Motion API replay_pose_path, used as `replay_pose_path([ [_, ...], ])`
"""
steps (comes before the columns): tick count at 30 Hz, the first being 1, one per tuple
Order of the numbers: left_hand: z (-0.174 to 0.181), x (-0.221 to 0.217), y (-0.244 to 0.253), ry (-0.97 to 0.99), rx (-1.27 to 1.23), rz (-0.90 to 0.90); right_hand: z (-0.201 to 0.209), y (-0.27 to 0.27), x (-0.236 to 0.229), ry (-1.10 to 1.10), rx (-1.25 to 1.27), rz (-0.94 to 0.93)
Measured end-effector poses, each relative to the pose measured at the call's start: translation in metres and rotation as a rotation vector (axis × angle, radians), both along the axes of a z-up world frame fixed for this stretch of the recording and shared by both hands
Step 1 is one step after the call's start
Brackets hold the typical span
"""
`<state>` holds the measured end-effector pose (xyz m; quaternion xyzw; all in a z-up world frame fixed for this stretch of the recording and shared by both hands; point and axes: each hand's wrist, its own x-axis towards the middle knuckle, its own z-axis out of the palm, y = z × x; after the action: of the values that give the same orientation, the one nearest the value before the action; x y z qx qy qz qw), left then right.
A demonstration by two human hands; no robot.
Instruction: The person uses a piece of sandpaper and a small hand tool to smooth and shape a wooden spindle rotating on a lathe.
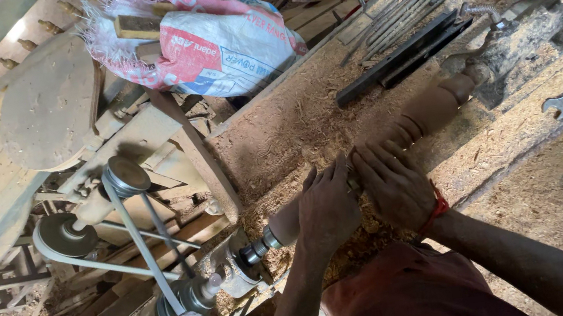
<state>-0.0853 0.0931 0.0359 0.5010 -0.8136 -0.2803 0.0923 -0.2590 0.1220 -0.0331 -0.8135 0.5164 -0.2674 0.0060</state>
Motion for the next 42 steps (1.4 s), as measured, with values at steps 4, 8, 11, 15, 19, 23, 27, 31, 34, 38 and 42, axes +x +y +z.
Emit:
replay_pose_path([
  [4, 0.003, 0.001, -0.002, 0.018, -0.005, 0.022, 0.003, -0.003, 0.004, 0.007, 0.011, 0.026],
  [8, 0.003, 0.004, -0.002, 0.016, -0.133, -0.101, 0.001, -0.002, 0.004, 0.033, 0.058, 0.091],
  [11, 0.006, 0.005, -0.008, -0.019, 0.062, -0.123, -0.001, -0.005, 0.001, 0.066, 0.057, 0.139],
  [15, 0.013, -0.003, -0.016, -0.14, 0.083, -0.185, -0.003, -0.008, -0.001, 0.038, 0.049, 0.17],
  [19, 0.021, -0.006, -0.026, -0.156, 0.215, -0.172, -0.002, -0.016, 0.002, 0.018, 0.089, 0.144],
  [23, 0.027, -0.007, -0.038, -0.163, 0.306, -0.191, 0.001, -0.019, 0.002, -0.023, 0.097, 0.147],
  [27, 0.035, -0.008, -0.044, -0.107, 0.281, -0.195, 0.002, -0.018, 0.001, -0.011, 0.161, 0.135],
  [31, 0.043, -0.014, -0.052, -0.155, 0.419, -0.186, 0.003, -0.021, -0.004, -0.026, 0.154, 0.103],
  [34, 0.041, -0.021, -0.059, -0.183, 0.469, -0.185, 0.003, -0.024, -0.011, -0.066, 0.154, 0.076],
  [38, 0.035, -0.03, -0.065, -0.093, 0.353, -0.165, 0.003, -0.03, -0.021, -0.014, 0.126, 0.065],
  [42, 0.034, -0.039, -0.069, -0.184, 0.364, -0.171, 0.008, -0.037, -0.028, 0.026, 0.108, 0.07],
])
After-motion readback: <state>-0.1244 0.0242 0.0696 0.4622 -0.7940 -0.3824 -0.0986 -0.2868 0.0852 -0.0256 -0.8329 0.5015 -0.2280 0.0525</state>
